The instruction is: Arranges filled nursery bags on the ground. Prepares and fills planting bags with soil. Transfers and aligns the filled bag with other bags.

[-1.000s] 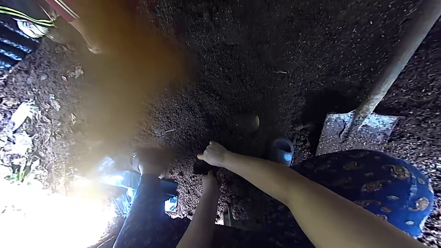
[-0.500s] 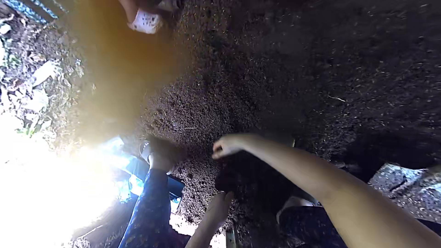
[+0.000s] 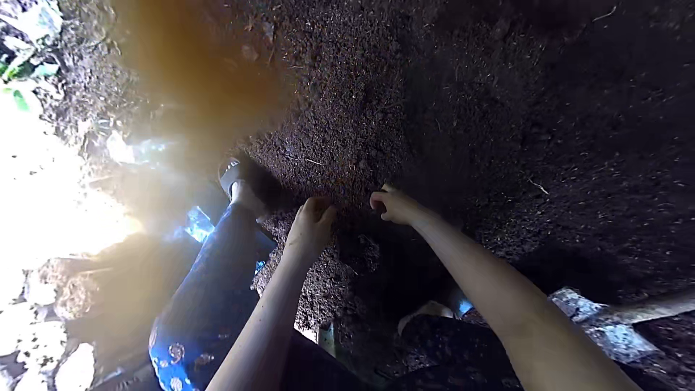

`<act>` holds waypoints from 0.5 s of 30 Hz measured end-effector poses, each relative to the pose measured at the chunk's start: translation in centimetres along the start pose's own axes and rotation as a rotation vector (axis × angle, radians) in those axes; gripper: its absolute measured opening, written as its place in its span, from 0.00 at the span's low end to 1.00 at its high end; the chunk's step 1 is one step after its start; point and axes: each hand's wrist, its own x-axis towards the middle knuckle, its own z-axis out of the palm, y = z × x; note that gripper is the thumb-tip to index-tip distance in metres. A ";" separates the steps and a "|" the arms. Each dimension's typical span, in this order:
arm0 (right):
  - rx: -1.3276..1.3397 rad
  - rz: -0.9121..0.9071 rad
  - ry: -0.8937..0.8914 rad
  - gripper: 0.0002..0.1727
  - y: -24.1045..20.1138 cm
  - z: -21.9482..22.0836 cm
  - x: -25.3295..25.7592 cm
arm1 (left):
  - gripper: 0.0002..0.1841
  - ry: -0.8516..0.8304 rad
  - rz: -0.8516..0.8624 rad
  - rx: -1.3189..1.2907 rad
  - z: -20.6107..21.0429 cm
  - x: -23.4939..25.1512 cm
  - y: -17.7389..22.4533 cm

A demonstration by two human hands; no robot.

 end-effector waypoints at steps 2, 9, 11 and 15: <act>-0.041 -0.067 -0.018 0.24 -2.9 -0.6 -3.4 | 0.25 -0.024 -0.179 0.090 0.9 -1.2 -3.2; -0.146 -0.090 -0.144 0.24 -9.9 1.2 -10.0 | 0.40 -0.405 -0.395 0.225 5.6 -3.3 -6.3; -0.120 -0.068 -0.136 0.25 -10.3 2.0 -10.3 | 0.37 -0.407 -0.366 0.225 5.9 -3.3 -6.6; -0.019 -0.084 0.043 0.19 -9.6 3.9 -10.9 | 0.33 -0.408 -0.324 0.182 6.1 -3.2 -7.2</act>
